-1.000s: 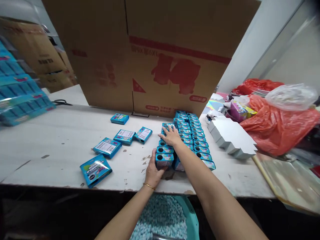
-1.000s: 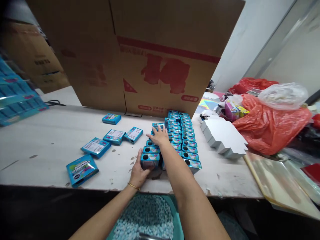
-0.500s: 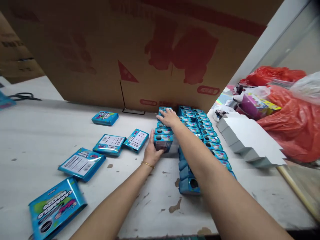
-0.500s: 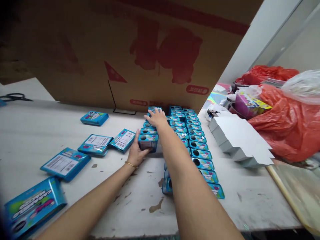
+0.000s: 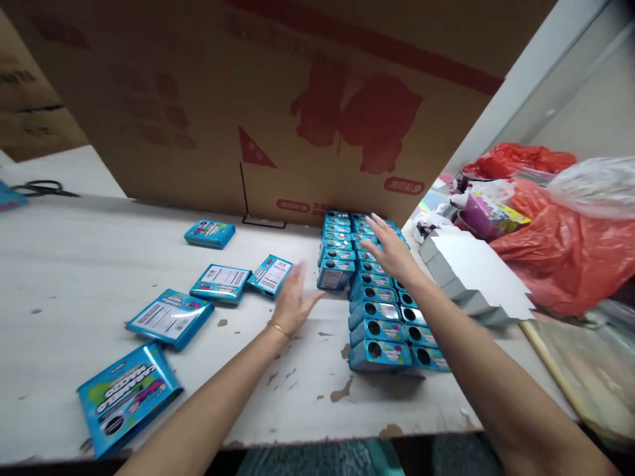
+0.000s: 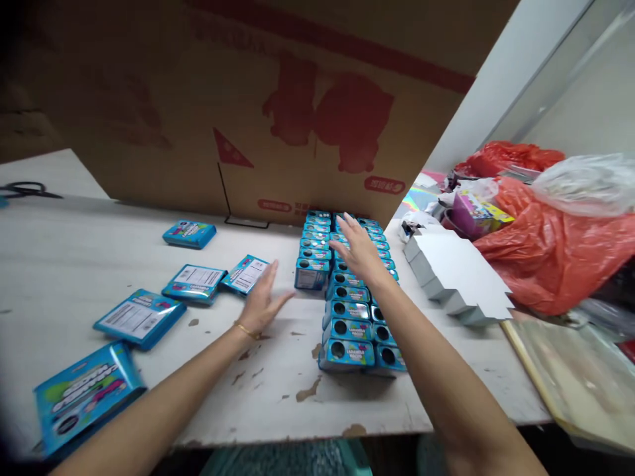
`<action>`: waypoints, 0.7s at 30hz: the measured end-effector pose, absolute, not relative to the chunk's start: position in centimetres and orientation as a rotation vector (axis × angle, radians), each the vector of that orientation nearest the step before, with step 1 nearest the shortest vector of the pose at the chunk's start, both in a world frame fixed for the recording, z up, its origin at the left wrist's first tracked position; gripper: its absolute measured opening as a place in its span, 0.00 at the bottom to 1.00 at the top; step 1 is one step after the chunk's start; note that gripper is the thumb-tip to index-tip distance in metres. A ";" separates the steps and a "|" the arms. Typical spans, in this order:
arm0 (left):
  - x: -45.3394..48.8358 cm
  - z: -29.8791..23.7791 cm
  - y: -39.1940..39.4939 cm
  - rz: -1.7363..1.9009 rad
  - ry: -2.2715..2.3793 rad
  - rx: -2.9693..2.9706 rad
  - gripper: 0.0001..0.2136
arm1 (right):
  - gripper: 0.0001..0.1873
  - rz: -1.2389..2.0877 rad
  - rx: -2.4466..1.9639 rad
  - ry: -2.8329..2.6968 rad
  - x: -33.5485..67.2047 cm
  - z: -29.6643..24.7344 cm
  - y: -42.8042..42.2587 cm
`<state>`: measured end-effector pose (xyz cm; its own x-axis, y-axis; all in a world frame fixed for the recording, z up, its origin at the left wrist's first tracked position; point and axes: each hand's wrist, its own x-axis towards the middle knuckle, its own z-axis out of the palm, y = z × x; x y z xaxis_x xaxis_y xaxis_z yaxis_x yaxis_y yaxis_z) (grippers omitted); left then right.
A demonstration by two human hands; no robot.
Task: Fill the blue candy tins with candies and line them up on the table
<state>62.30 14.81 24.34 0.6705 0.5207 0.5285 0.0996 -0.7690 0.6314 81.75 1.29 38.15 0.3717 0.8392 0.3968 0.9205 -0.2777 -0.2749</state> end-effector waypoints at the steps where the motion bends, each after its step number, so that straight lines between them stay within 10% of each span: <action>1: 59.9 24.8 15.5 1.040 0.569 2.373 0.31 | 0.27 -0.284 -2.110 -1.486 79.3 38.4 -2.4; 10: 36.9 25.2 15.3 0.617 1.314 2.735 0.37 | 0.18 0.659 -2.252 -1.543 56.4 19.6 -23.9; 21: 34.5 27.9 8.9 0.555 1.110 2.437 0.24 | 0.20 0.598 -2.701 -1.607 51.4 10.6 -25.8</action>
